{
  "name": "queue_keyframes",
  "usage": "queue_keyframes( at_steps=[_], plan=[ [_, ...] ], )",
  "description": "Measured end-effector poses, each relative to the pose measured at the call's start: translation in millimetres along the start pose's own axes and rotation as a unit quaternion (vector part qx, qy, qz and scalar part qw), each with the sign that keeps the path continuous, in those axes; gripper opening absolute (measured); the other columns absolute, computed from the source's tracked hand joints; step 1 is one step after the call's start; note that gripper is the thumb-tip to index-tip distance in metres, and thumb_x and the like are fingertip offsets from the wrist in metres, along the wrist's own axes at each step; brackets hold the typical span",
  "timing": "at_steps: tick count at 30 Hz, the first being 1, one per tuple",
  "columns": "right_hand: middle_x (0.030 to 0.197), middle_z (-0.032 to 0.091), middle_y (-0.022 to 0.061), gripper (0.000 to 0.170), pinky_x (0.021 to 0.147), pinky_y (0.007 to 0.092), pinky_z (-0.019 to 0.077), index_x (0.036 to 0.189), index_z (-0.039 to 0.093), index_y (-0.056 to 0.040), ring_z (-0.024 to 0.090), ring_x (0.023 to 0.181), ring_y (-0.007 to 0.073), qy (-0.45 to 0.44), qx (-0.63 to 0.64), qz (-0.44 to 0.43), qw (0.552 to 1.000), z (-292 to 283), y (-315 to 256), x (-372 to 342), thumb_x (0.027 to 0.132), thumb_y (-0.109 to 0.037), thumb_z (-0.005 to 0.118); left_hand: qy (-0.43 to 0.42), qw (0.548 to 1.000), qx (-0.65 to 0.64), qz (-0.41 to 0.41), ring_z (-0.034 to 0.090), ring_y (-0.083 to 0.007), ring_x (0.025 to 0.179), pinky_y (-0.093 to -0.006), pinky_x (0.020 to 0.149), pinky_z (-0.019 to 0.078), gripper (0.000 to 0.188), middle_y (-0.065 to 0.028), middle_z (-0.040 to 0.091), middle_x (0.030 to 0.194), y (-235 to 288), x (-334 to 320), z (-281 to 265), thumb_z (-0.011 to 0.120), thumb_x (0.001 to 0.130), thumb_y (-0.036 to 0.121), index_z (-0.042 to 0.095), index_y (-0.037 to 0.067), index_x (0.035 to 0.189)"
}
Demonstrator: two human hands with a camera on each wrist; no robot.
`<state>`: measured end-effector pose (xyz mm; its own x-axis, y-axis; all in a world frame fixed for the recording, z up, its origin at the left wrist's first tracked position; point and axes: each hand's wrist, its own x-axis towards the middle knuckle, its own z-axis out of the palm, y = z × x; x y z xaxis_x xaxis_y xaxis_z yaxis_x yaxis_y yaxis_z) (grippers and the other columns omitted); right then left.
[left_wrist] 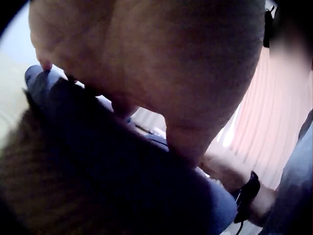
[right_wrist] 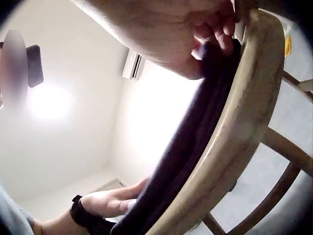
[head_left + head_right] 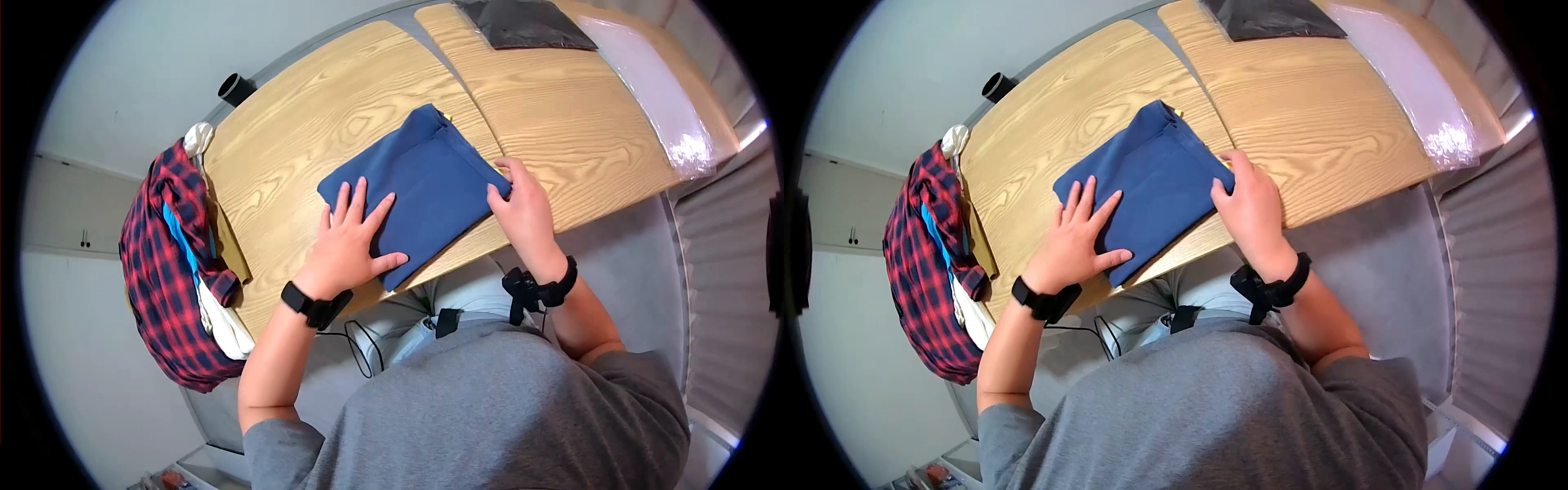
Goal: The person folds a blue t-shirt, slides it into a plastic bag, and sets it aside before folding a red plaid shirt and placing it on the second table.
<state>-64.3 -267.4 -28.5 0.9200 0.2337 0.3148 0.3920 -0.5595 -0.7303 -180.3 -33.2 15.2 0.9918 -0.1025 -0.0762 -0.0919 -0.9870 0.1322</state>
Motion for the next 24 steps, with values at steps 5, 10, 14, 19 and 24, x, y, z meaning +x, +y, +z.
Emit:
queue_keyframes(
  at_steps=[5,10,14,19,24],
  plan=[
    [0.107,0.056,0.0137,0.040,0.087,0.0410,0.0417,0.110,0.054,-0.0040,0.052,0.102,0.0308,-0.061,-0.156,-0.142,0.976,-33,-32,23,0.073,-0.011,0.066,0.004,1.000,0.008,-0.010,0.016,-0.0432,0.134,-0.0574,0.105,0.0186,0.088,-0.0222,0.016,0.147,-5,0,-5,0.062,0.071,0.061,0.030,0.019,0.141],
    [0.119,0.054,0.0158,0.035,0.094,0.0406,0.0387,0.112,0.055,-0.0072,0.049,0.112,0.0322,-0.200,-0.131,-0.358,0.903,-15,-79,81,0.080,-0.018,0.061,0.023,0.999,-0.018,0.023,0.016,-0.0414,0.135,-0.0586,0.104,0.0194,0.090,-0.0224,0.021,0.145,-16,12,-17,0.063,0.069,0.062,0.030,0.019,0.141],
    [0.102,0.062,0.0161,0.035,0.081,0.0413,0.0467,0.102,0.058,-0.0049,0.059,0.094,0.0325,-0.291,-0.287,-0.276,0.870,36,-85,131,0.080,-0.031,0.062,0.014,0.999,-0.042,-0.003,0.015,-0.0408,0.136,-0.0590,0.104,0.0180,0.089,-0.0220,0.021,0.146,-31,16,-14,0.061,0.071,0.062,0.029,0.018,0.141],
    [0.063,0.062,0.0163,0.049,0.060,0.0410,0.0472,0.069,0.064,0.0003,0.059,0.059,0.0324,-0.312,-0.206,-0.146,0.916,72,-39,203,0.074,-0.049,0.063,0.135,0.978,-0.156,-0.034,0.038,-0.0391,0.122,-0.0451,0.100,0.0335,0.057,-0.0218,0.042,0.132,-67,20,8,0.064,0.079,0.040,0.050,0.009,0.126],
    [0.059,0.051,-0.0003,0.047,0.052,0.0223,0.0390,0.064,0.058,-0.0071,0.047,0.055,0.0077,-0.442,-0.073,0.062,0.892,65,-31,207,0.074,-0.052,0.069,0.200,0.891,-0.352,-0.207,0.061,-0.0261,0.074,-0.0341,0.069,0.0486,0.025,-0.0157,0.064,0.079,-93,36,9,0.064,0.081,0.023,0.064,-0.001,0.088]
  ],
)
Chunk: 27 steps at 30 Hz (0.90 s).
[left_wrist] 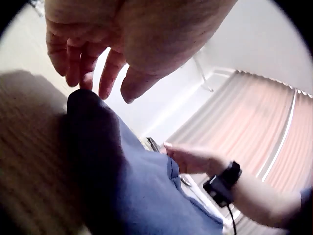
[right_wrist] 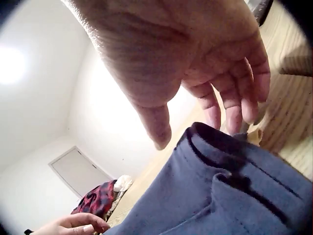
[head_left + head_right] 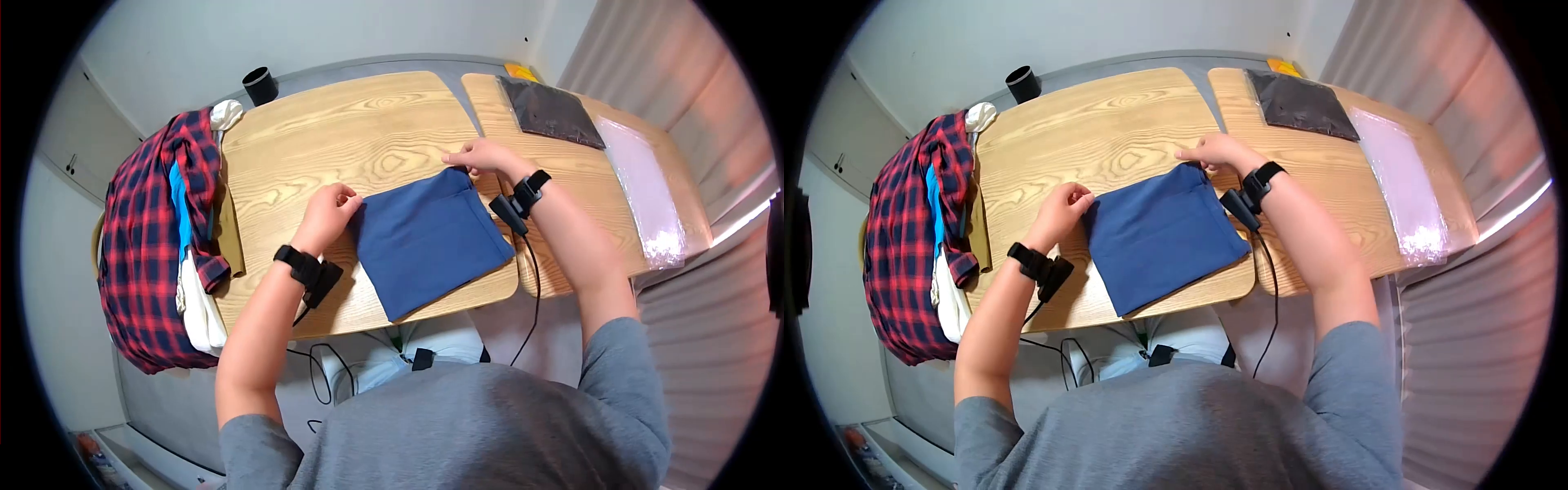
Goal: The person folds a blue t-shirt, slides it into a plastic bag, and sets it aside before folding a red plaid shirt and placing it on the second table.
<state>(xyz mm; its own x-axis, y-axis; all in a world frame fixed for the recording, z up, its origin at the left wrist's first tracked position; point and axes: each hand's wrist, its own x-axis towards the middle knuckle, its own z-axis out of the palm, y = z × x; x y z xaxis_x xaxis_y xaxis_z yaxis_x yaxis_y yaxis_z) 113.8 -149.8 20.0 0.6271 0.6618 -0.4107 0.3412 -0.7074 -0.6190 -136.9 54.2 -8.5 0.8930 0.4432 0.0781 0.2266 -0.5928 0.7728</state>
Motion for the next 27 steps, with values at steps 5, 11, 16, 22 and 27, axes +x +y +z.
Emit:
queue_keyframes(
  at_steps=[5,11,16,22,27],
  plan=[
    [0.062,0.059,0.0047,0.040,0.050,0.0262,0.0401,0.067,0.064,-0.0009,0.051,0.055,0.0126,0.016,0.014,-0.071,0.997,5,16,5,0.072,-0.039,0.074,-0.083,0.996,0.003,-0.037,0.059,-0.0204,0.069,-0.0320,0.065,0.0469,0.029,-0.0135,0.064,0.076,3,2,-2,0.063,0.084,0.027,0.064,-0.002,0.084],
    [0.064,0.060,0.0028,0.022,0.052,0.0257,0.0409,0.070,0.064,-0.0013,0.051,0.058,0.0107,0.032,0.094,-0.088,0.991,8,25,4,0.075,-0.021,0.072,-0.079,0.994,0.036,-0.067,0.059,-0.0257,0.070,-0.0356,0.066,0.0458,0.030,-0.0164,0.063,0.076,-7,8,6,0.058,0.086,0.027,0.063,-0.002,0.083],
    [0.060,0.057,0.0028,0.019,0.051,0.0262,0.0403,0.073,0.063,-0.0006,0.050,0.055,0.0108,0.059,0.019,-0.067,0.996,13,30,18,0.081,-0.017,0.065,-0.062,0.993,0.077,-0.065,0.060,-0.0320,0.073,-0.0381,0.067,0.0457,0.031,-0.0207,0.062,0.078,-7,11,11,0.054,0.087,0.026,0.061,-0.004,0.083],
    [0.074,0.064,0.0205,0.037,0.064,0.0412,0.0478,0.072,0.064,0.0019,0.061,0.065,0.0344,0.212,-0.084,-0.039,0.973,15,-7,-23,0.079,-0.034,0.062,-0.045,0.994,0.094,-0.039,0.059,-0.0357,0.077,-0.0401,0.069,0.0452,0.031,-0.0221,0.062,0.080,-10,9,11,0.053,0.087,0.026,0.061,-0.004,0.082],
    [0.056,0.053,0.0070,0.033,0.049,0.0288,0.0407,0.065,0.056,-0.0002,0.050,0.053,0.0147,0.023,-0.060,-0.090,0.994,14,3,-26,0.083,-0.026,0.063,-0.045,0.994,0.086,-0.040,0.058,-0.0365,0.077,-0.0409,0.069,0.0450,0.031,-0.0227,0.061,0.080,-15,11,13,0.053,0.087,0.026,0.060,-0.004,0.081]
  ],
)
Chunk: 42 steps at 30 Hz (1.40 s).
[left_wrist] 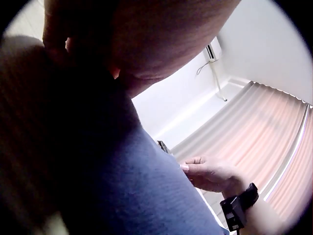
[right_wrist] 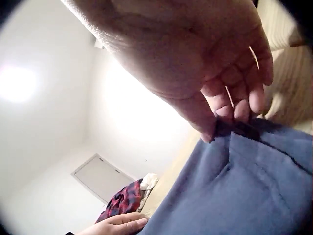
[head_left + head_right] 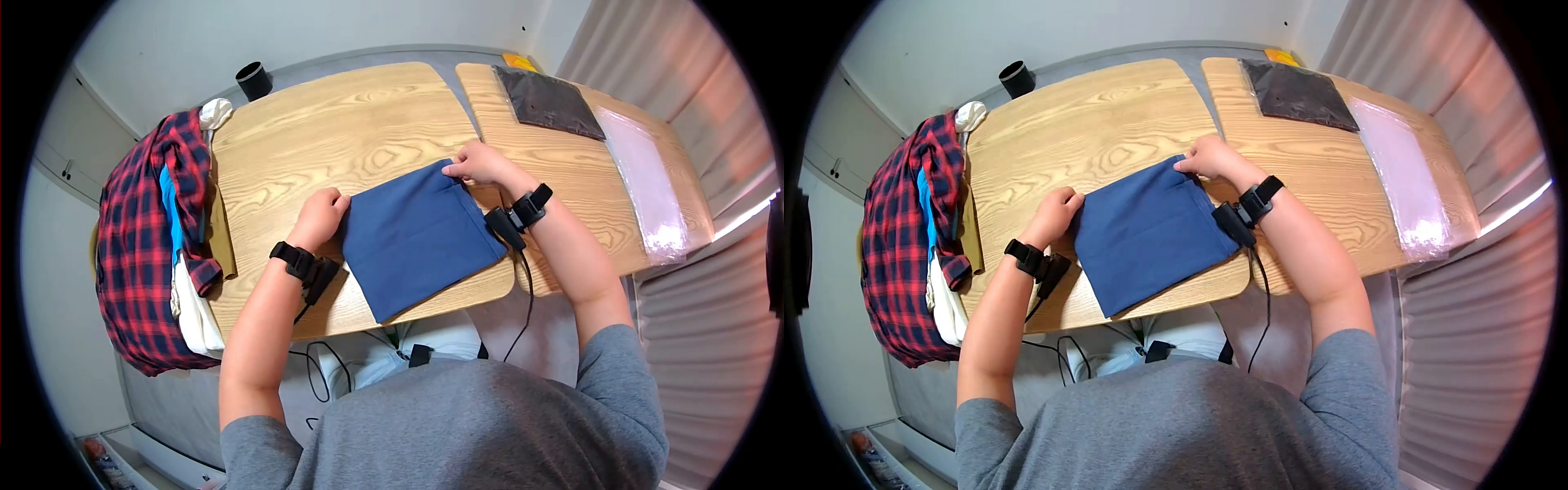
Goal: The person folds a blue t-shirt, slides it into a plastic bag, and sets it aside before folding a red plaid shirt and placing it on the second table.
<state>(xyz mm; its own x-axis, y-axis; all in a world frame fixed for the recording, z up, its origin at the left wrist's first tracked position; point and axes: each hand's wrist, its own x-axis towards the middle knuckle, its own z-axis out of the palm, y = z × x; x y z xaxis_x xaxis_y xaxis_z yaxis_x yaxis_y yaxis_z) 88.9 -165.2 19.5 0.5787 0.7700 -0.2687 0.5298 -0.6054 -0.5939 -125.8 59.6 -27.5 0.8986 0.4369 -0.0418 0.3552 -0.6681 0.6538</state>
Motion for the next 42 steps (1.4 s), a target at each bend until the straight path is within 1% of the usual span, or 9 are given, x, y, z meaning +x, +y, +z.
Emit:
queue_keyframes(
  at_steps=[7,10,12,16,19,21,23,28,42],
  plan=[
    [0.066,0.059,0.0091,0.024,0.053,0.0322,0.0436,0.078,0.059,0.0000,0.055,0.060,0.0188,0.056,0.003,0.042,0.998,17,17,9,0.086,-0.023,0.059,0.042,0.997,0.048,0.048,0.057,-0.0383,0.078,-0.0430,0.071,0.0451,0.029,-0.0225,0.061,0.082,6,-4,3,0.055,0.085,0.024,0.060,-0.004,0.079],
    [0.085,0.064,0.0135,0.024,0.067,0.0360,0.0474,0.097,0.058,-0.0008,0.062,0.078,0.0270,0.203,-0.095,-0.015,0.974,26,7,-3,0.088,-0.023,0.057,0.059,0.995,0.060,0.055,0.057,-0.0388,0.079,-0.0433,0.072,0.0456,0.027,-0.0224,0.061,0.084,2,-3,5,0.056,0.084,0.023,0.061,-0.003,0.079],
    [0.119,0.053,0.0226,0.046,0.089,0.0420,0.0433,0.125,0.046,-0.0087,0.053,0.111,0.0303,0.215,-0.138,-0.178,0.950,32,-22,-30,0.088,-0.035,0.054,0.052,0.996,0.053,0.044,0.058,-0.0388,0.079,-0.0434,0.072,0.0459,0.027,-0.0225,0.061,0.085,2,-4,6,0.056,0.084,0.023,0.062,-0.002,0.079],
    [0.148,0.018,0.0154,0.063,0.105,0.0580,0.0200,0.143,0.023,-0.0260,0.015,0.138,0.0320,-0.009,-0.307,-0.121,0.944,65,-24,-47,0.089,-0.050,0.044,0.027,0.996,0.070,0.056,0.059,-0.0382,0.079,-0.0427,0.072,0.0466,0.027,-0.0224,0.062,0.085,0,1,2,0.057,0.085,0.025,0.062,-0.002,0.082],
    [0.149,0.016,0.0127,0.063,0.104,0.0589,0.0184,0.143,0.025,-0.0234,0.014,0.138,0.0308,-0.023,-0.324,-0.091,0.941,56,-34,-51,0.089,-0.051,0.043,-0.056,0.998,-0.010,-0.021,0.058,-0.0363,0.087,-0.0426,0.077,0.0462,0.030,-0.0212,0.062,0.093,4,-9,-9,0.058,0.084,0.028,0.061,-0.001,0.093],
    [0.148,0.022,0.0136,0.059,0.103,0.0599,0.0197,0.141,0.028,-0.0223,0.019,0.137,0.0317,0.036,-0.315,-0.114,0.942,60,-49,-73,0.090,-0.047,0.044,0.125,0.966,0.067,0.214,0.053,-0.0363,0.103,-0.0424,0.087,0.0432,0.040,-0.0216,0.056,0.111,13,-24,-13,0.060,0.084,0.032,0.055,0.001,0.108],
    [0.145,0.027,0.0146,0.056,0.102,0.0604,0.0205,0.140,0.032,-0.0214,0.024,0.134,0.0329,0.100,-0.315,-0.202,0.922,69,-58,-95,0.090,-0.044,0.045,0.038,0.952,0.089,0.291,0.044,-0.0388,0.117,-0.0421,0.096,0.0377,0.055,-0.0235,0.047,0.126,26,-51,-12,0.060,0.083,0.038,0.047,0.003,0.122],
    [0.148,0.022,0.0132,0.063,0.105,0.0601,0.0143,0.141,0.028,-0.0235,0.017,0.136,0.0354,0.046,-0.328,-0.104,0.938,92,-38,-109,0.088,-0.054,0.042,-0.146,0.923,0.278,0.224,0.015,-0.0429,0.135,-0.0572,0.102,0.0251,0.096,-0.0250,0.014,0.146,38,-103,-4,0.058,0.072,0.065,0.020,0.012,0.143],
    [0.147,0.019,0.0188,0.070,0.106,0.0577,0.0154,0.143,0.024,-0.0147,0.014,0.138,0.0343,0.006,-0.159,-0.149,0.976,80,-12,-129,0.087,-0.049,0.048,-0.138,0.935,0.251,0.208,0.013,-0.0421,0.136,-0.0624,0.099,0.0246,0.099,-0.0255,0.014,0.146,44,-104,3,0.065,0.068,0.059,0.022,0.009,0.142]
  ],
)
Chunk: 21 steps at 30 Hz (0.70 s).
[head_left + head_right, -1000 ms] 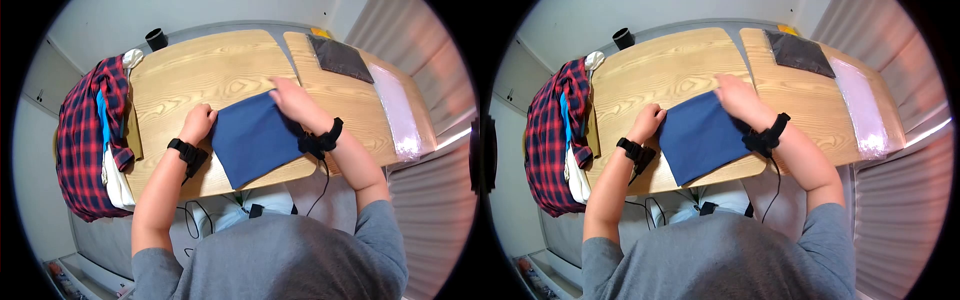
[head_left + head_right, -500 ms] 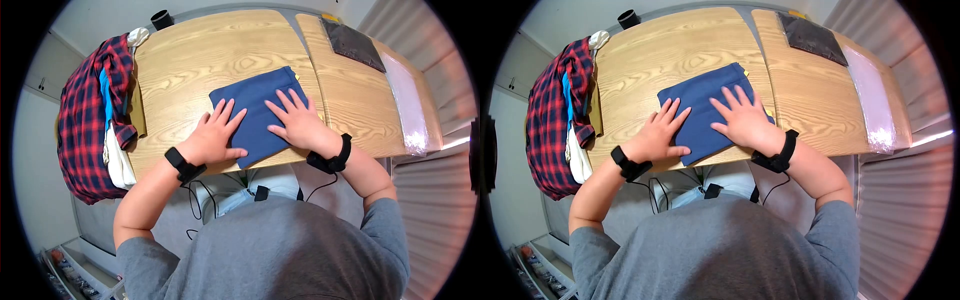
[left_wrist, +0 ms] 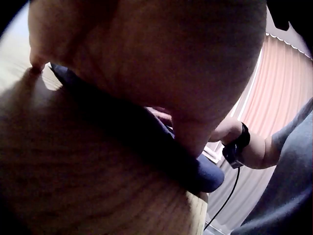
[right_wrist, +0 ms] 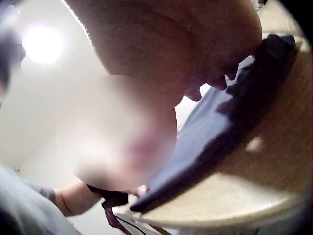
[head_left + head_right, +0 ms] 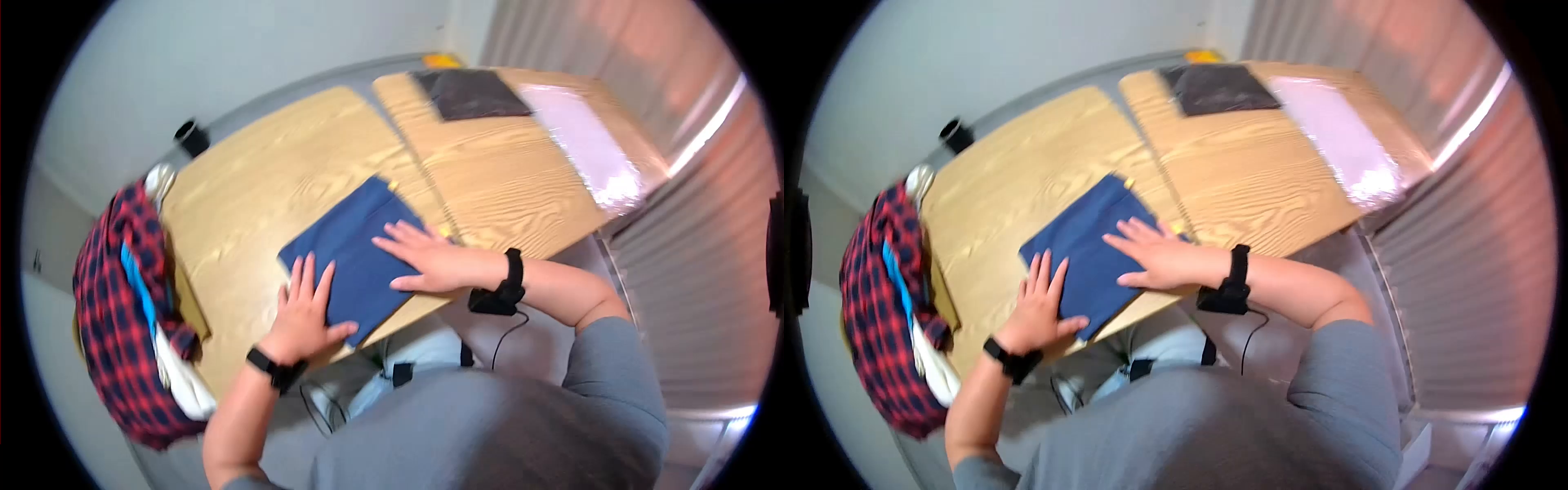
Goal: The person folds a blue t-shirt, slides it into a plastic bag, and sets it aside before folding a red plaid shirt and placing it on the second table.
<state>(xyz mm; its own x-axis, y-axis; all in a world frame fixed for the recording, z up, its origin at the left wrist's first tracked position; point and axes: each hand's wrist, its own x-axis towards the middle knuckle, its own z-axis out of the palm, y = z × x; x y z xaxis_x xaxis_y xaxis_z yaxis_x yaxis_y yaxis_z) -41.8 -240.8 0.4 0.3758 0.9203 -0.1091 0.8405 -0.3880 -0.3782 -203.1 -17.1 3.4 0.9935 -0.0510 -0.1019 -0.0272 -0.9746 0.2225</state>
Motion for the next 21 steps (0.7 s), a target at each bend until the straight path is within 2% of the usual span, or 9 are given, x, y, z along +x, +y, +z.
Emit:
queue_keyframes(
  at_steps=[1,5,6,8,11,13,15,17,21],
  plan=[
    [0.147,0.020,0.0194,0.070,0.106,0.0563,0.0152,0.143,0.024,-0.0131,0.015,0.138,0.0339,-0.004,0.072,0.005,0.997,-11,4,-2,0.087,-0.048,0.049,0.002,1.000,0.003,0.000,0.013,-0.0422,0.135,-0.0619,0.099,0.0248,0.100,-0.0258,0.014,0.146,0,-1,1,0.065,0.067,0.059,0.022,0.008,0.142],
    [0.140,0.033,0.0202,0.061,0.106,0.0436,0.0256,0.135,0.038,-0.0064,0.029,0.132,0.0343,0.116,0.018,0.028,0.993,-63,44,-26,0.087,-0.039,0.056,0.007,1.000,0.021,0.005,0.014,-0.0429,0.135,-0.0607,0.098,0.0262,0.103,-0.0268,0.017,0.145,1,-2,2,0.064,0.067,0.062,0.022,0.005,0.141],
    [0.133,0.042,0.0209,0.053,0.101,0.0392,0.0338,0.127,0.046,-0.0040,0.041,0.122,0.0352,0.167,0.070,0.055,0.982,-74,67,-32,0.085,-0.034,0.059,0.004,1.000,0.027,-0.003,0.014,-0.0434,0.135,-0.0601,0.098,0.0260,0.103,-0.0283,0.016,0.144,1,-3,3,0.064,0.067,0.062,0.022,0.004,0.141],
    [0.123,0.051,0.0199,0.048,0.093,0.0381,0.0413,0.123,0.050,-0.0027,0.053,0.107,0.0324,0.201,0.054,0.210,0.955,-85,127,-56,0.083,-0.029,0.059,-0.010,0.999,0.026,-0.019,0.014,-0.0444,0.134,-0.0596,0.099,0.0247,0.103,-0.0300,0.016,0.144,5,-5,0,0.063,0.068,0.062,0.022,0.001,0.140],
    [0.104,0.062,0.0181,0.048,0.088,0.0382,0.0439,0.115,0.057,-0.0031,0.056,0.101,0.0320,0.251,0.053,0.400,0.880,-116,209,-109,0.077,-0.031,0.062,-0.008,0.999,0.036,-0.017,0.013,-0.0451,0.134,-0.0602,0.099,0.0242,0.103,-0.0309,0.016,0.143,1,-8,6,0.061,0.069,0.063,0.021,-0.001,0.140],
    [0.104,0.063,0.0177,0.040,0.086,0.0413,0.0440,0.106,0.061,-0.0035,0.057,0.099,0.0331,0.246,-0.190,0.515,0.799,-122,260,-138,0.074,-0.028,0.061,-0.010,0.999,0.033,-0.025,0.012,-0.0455,0.134,-0.0603,0.099,0.0243,0.104,-0.0314,0.016,0.143,0,-8,6,0.060,0.069,0.064,0.021,-0.002,0.140],
    [0.106,0.062,0.0170,0.030,0.084,0.0430,0.0451,0.100,0.063,-0.0039,0.057,0.103,0.0310,0.239,-0.260,0.525,0.775,-127,268,-162,0.076,-0.022,0.059,-0.014,0.999,0.033,-0.026,0.012,-0.0460,0.134,-0.0600,0.099,0.0238,0.104,-0.0321,0.015,0.143,0,-8,6,0.059,0.070,0.065,0.021,-0.003,0.139],
    [0.101,0.063,0.0186,0.027,0.083,0.0430,0.0462,0.097,0.064,-0.0025,0.058,0.100,0.0322,0.227,-0.136,0.540,0.799,-127,274,-176,0.077,-0.020,0.058,-0.017,0.999,0.039,-0.022,0.012,-0.0463,0.134,-0.0599,0.099,0.0230,0.105,-0.0326,0.015,0.143,0,-7,5,0.058,0.070,0.066,0.021,-0.003,0.139],
    [0.094,0.064,0.0200,0.024,0.080,0.0427,0.0482,0.092,0.065,-0.0014,0.061,0.093,0.0335,0.278,-0.129,0.522,0.796,-123,310,-182,0.078,-0.020,0.058,-0.017,0.999,0.042,-0.021,0.013,-0.0467,0.134,-0.0596,0.099,0.0225,0.105,-0.0330,0.015,0.142,-1,-7,7,0.059,0.070,0.065,0.020,-0.004,0.139]
  ],
)
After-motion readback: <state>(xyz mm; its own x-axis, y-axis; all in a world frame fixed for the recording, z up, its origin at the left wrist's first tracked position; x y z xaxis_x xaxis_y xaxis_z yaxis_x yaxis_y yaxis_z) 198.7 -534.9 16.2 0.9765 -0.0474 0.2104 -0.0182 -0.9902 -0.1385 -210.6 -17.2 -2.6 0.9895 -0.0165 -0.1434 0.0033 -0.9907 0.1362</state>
